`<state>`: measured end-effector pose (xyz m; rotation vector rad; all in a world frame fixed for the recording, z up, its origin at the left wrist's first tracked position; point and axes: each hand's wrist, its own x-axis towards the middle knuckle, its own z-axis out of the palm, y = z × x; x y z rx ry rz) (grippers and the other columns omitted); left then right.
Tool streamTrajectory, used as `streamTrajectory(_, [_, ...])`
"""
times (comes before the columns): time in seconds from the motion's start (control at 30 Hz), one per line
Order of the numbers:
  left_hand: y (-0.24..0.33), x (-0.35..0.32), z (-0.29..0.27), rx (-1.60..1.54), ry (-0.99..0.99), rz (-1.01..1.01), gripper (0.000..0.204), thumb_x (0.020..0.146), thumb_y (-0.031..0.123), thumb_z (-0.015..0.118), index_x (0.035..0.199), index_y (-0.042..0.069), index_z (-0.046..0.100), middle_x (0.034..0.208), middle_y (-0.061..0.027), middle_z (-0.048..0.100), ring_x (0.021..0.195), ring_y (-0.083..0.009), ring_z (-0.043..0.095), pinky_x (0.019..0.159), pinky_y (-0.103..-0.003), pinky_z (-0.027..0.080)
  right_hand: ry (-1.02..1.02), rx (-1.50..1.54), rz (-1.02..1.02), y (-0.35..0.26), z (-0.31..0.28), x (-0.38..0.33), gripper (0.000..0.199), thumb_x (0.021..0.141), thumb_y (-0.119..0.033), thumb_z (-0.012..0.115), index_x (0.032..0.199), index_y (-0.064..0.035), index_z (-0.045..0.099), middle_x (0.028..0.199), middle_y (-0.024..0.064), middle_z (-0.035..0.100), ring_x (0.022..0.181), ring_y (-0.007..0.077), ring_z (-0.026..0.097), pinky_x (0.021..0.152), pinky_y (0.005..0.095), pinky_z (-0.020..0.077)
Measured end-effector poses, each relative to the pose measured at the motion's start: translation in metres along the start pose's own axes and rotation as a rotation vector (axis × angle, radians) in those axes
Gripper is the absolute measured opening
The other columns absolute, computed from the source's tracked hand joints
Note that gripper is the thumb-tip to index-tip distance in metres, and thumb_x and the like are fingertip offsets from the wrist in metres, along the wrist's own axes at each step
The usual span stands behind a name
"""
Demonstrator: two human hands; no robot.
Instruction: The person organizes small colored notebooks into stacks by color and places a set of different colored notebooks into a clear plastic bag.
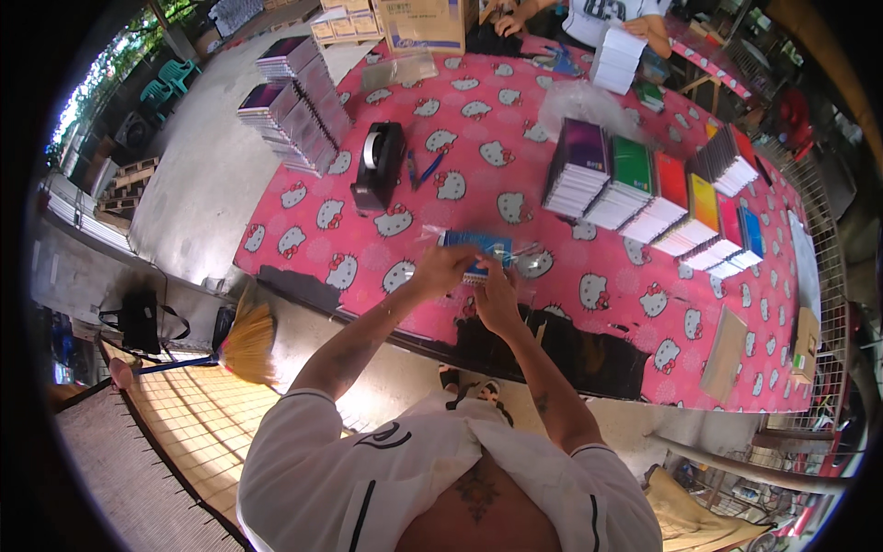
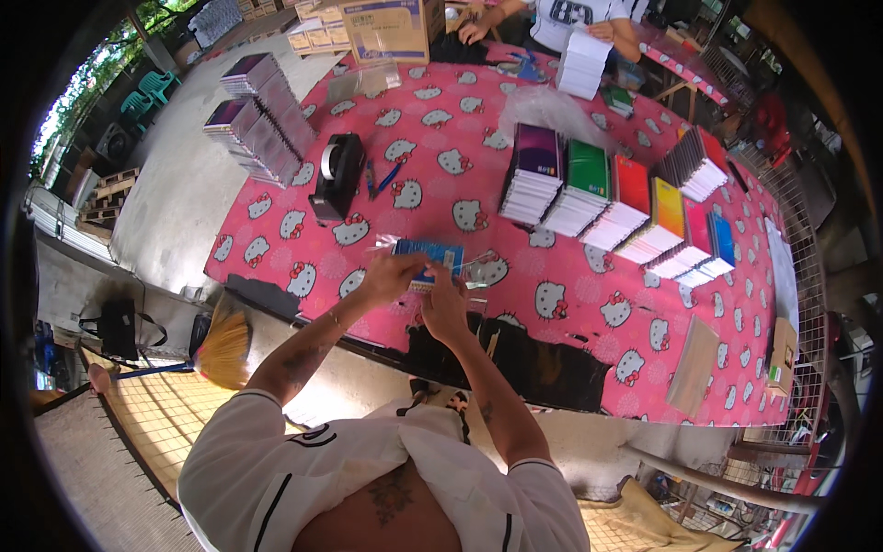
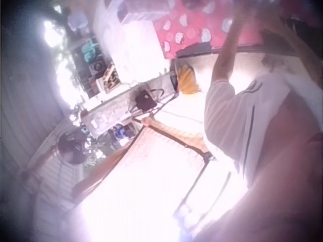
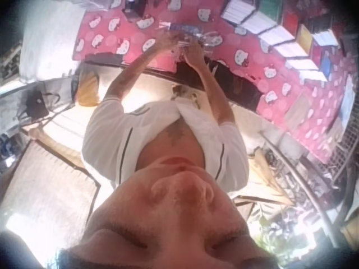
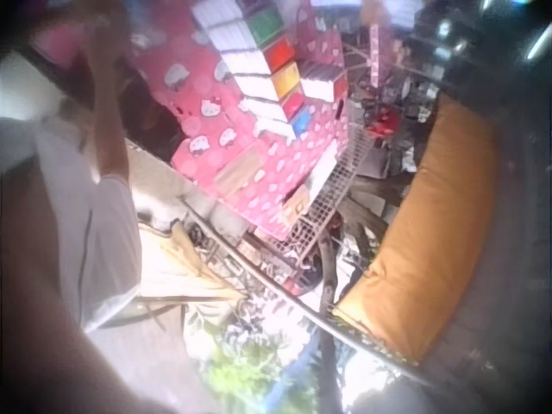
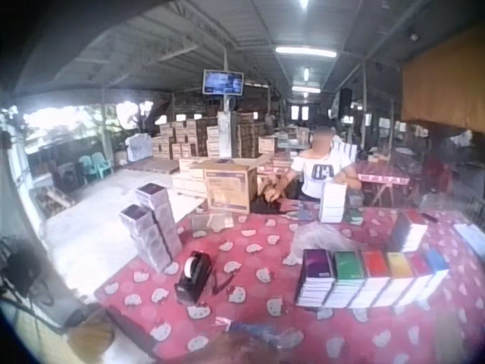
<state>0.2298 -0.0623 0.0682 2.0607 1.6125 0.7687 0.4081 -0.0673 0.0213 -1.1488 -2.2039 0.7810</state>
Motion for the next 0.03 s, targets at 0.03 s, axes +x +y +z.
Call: streamTrajectory(0.03, [0.0034, 0.0098, -0.0022, 0.002, 0.015, 0.018, 0.023, 0.089, 0.007, 0.063, 0.112, 0.009, 0.068, 0.103, -0.0144, 0.071, 0.085, -0.0337, 0.071, 0.07, -0.041, 0.058, -0.013, 0.133, 0.045, 0.0136, 0.0013, 0.0035, 0.065, 0.082, -0.008, 0.062, 0.143, -0.007, 0.04, 0.147, 0.0164, 0.045, 0.138, 0.0278, 0.044, 0.108, 0.0543, 0.0277])
